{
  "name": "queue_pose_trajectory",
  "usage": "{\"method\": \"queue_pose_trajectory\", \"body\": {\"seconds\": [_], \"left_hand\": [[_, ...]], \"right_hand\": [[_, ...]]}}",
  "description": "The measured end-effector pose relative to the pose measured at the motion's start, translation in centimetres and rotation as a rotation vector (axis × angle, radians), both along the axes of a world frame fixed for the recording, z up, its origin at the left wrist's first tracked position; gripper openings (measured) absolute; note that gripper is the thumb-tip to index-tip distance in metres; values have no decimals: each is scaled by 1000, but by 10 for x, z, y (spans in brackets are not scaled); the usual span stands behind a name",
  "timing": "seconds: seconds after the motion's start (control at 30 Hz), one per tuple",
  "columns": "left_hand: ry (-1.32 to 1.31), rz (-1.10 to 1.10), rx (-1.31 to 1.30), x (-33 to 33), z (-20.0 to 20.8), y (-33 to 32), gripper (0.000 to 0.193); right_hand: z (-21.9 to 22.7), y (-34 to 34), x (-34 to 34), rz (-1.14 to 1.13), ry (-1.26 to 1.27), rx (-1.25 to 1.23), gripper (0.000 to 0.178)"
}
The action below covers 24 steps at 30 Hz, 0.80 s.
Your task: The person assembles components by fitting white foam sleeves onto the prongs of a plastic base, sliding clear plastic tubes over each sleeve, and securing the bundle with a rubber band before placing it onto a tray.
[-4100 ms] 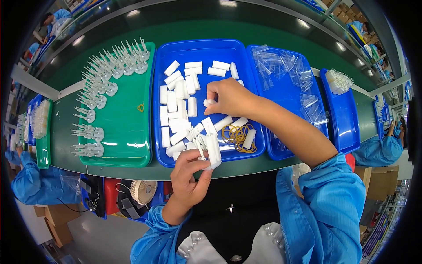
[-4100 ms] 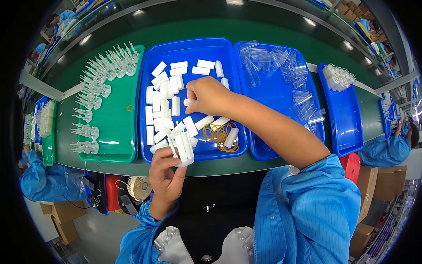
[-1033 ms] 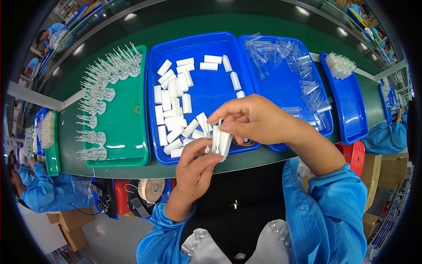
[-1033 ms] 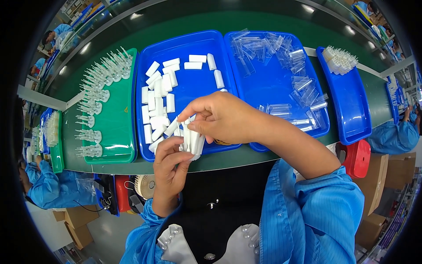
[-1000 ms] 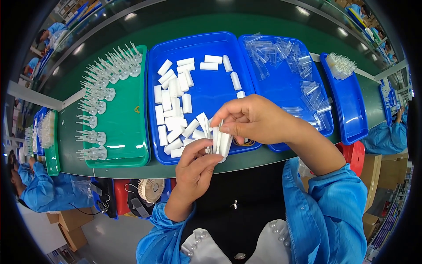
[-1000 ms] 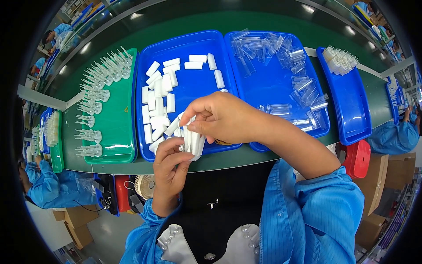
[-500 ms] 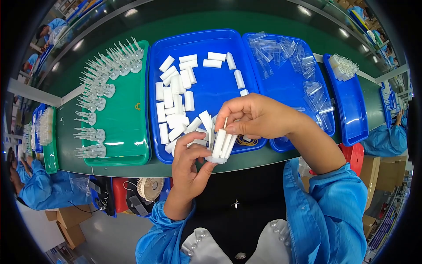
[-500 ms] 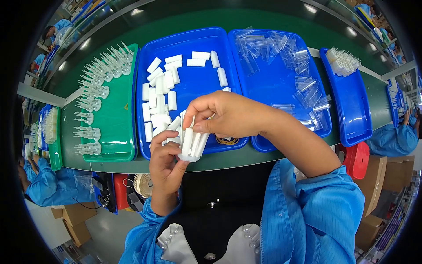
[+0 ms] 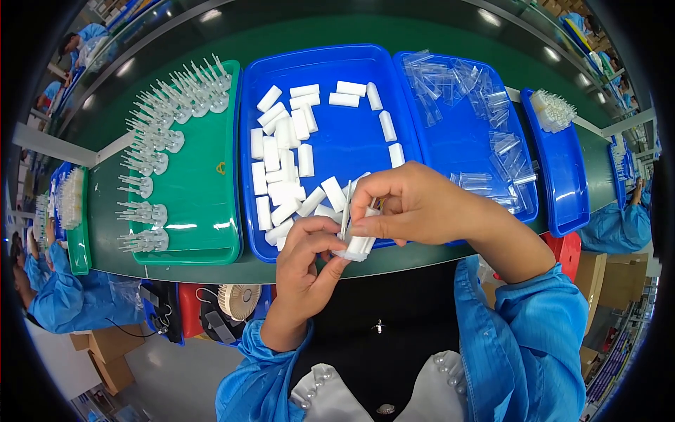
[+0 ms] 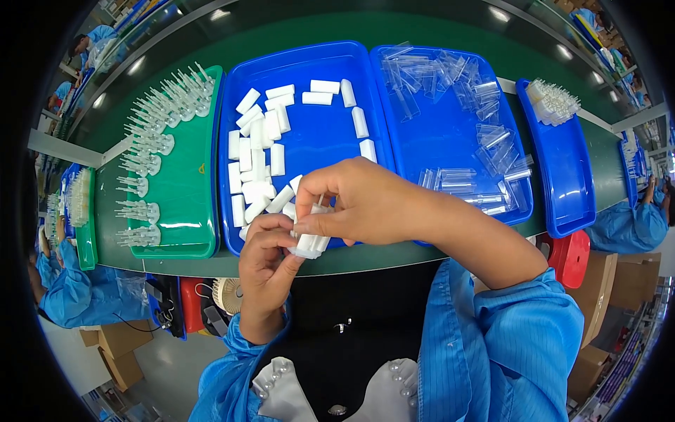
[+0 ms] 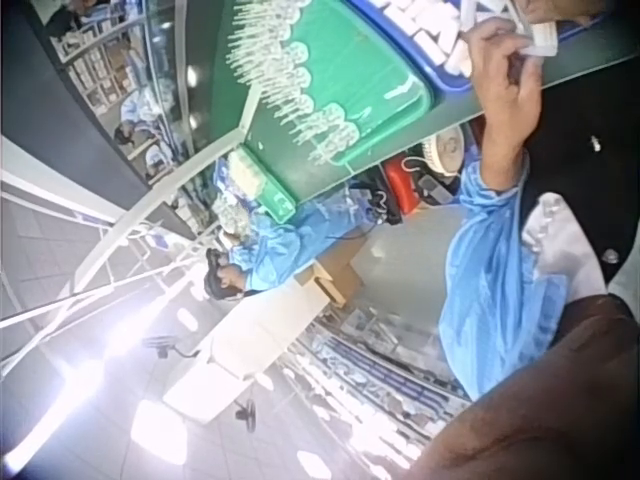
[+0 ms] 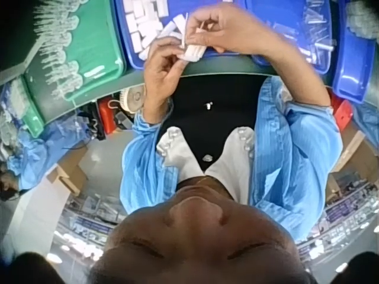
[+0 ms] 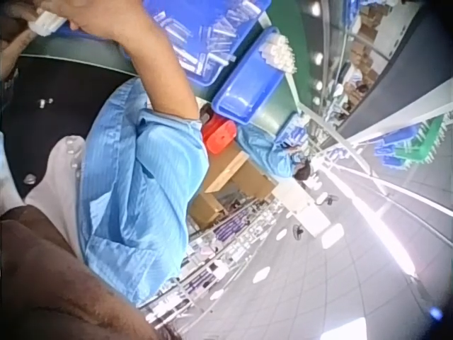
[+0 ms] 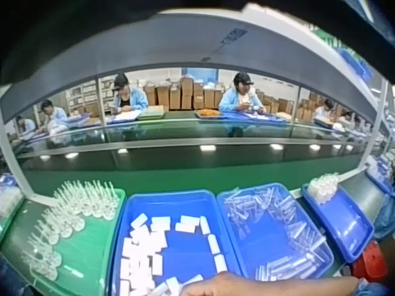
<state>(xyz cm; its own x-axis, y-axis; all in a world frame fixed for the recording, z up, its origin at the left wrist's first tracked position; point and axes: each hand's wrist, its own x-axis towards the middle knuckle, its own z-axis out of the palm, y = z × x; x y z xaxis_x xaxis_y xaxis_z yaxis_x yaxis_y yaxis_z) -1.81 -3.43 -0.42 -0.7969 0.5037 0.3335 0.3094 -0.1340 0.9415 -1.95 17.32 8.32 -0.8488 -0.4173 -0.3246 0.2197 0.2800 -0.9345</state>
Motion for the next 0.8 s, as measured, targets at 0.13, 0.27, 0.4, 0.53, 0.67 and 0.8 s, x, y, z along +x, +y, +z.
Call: {"method": "queue_pose_trajectory", "body": {"seconds": [0.13, 0.27, 0.4, 0.53, 0.67, 0.8], "left_hand": [[110, -22, -40, -2, -1, 0, 22], [81, -27, -14, 0, -1, -2, 22], [106, 18, -24, -1, -2, -5, 23], [84, 86, -17, 1, -4, -6, 23], [99, 87, -4, 2, -4, -6, 24], [91, 121, 3, 1, -7, -8, 25]], "right_hand": [[-3, -3, 0, 12, 123, 141, 13], [-8, -3, 0, 63, 170, 94, 12], [0, 1, -15, -7, 247, 121, 22], [-22, 24, -71, -248, 643, 567, 21], [-58, 32, -115, -154, 892, 1039, 22], [-68, 16, -119, -12, 899, 1250, 28]]}}
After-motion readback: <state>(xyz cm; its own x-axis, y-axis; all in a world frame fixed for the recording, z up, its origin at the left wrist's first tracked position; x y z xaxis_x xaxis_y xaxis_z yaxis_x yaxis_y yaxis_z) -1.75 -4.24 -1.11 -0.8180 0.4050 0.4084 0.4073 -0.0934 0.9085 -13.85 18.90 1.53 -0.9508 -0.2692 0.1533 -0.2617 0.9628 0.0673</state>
